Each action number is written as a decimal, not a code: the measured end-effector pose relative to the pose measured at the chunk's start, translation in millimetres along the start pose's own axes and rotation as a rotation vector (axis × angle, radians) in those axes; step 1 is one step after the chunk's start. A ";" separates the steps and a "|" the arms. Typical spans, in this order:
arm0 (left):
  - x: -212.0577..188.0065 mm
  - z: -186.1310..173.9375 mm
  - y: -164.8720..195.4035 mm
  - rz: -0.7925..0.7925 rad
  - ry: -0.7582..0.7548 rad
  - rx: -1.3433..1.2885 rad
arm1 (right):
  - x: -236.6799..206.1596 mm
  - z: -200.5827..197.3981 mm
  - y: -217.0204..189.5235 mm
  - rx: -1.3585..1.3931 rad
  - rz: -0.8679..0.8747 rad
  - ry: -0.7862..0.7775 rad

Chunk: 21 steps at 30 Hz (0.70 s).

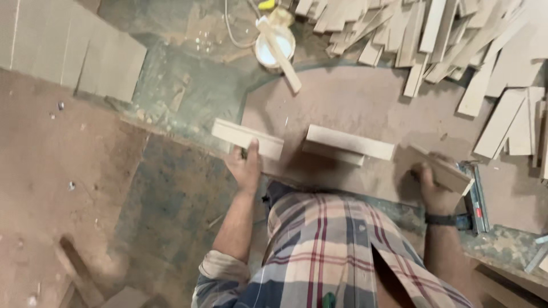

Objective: The person assembles small wooden boxes by applying glue to thin wooden strips and attaching them to a base using a nail gun. The person repeatedly picks up strips, applies glue, aligns them, and fastens them with nails.

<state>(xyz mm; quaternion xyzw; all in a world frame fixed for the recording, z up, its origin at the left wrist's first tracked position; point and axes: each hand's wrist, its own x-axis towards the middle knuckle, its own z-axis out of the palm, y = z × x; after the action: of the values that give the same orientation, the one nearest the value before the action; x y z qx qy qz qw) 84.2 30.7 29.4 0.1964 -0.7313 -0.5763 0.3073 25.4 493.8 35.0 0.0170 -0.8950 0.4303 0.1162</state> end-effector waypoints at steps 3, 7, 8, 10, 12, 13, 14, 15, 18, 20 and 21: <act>1.6 14.7 -34.5 0.133 -0.173 0.435 | -9.3 17.6 5.4 -0.354 -0.142 -0.134; -0.9 28.0 -60.6 -0.151 -0.409 0.636 | -21.2 27.9 14.6 -0.202 0.008 -0.153; 2.6 27.0 -65.2 -0.040 -0.440 0.563 | -21.7 30.4 16.7 -0.205 -0.072 -0.172; 11.9 29.0 -64.8 0.111 -0.529 0.422 | -23.9 34.9 19.4 -0.235 -0.194 -0.207; 14.6 30.5 -57.0 0.126 -0.635 0.285 | -26.3 41.9 19.7 -0.334 -0.005 -0.150; 14.9 34.4 -51.8 0.050 -0.688 0.273 | -27.7 44.7 19.4 -0.275 0.034 -0.151; 19.0 37.7 -46.5 -0.009 -0.728 0.269 | -27.7 49.7 18.6 -0.202 0.057 -0.144; 20.7 39.3 -41.1 -0.071 -0.780 0.274 | -28.8 53.8 17.1 -0.123 0.092 -0.137; 24.4 46.8 -27.2 0.040 -0.829 0.093 | -27.7 67.2 11.5 -0.095 0.189 -0.094; 30.6 47.9 -19.5 0.254 -0.918 0.127 | -23.2 73.9 8.2 -0.143 0.063 -0.129; 31.8 47.5 -15.5 0.350 -0.959 0.147 | -20.6 76.4 6.8 -0.166 0.005 -0.159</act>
<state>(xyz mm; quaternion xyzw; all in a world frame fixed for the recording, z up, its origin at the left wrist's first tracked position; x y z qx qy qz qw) 27.7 40.6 14.5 -0.1940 -0.8506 -0.4885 0.0146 29.8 437.5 -20.9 0.0390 -0.9341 0.3521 0.0449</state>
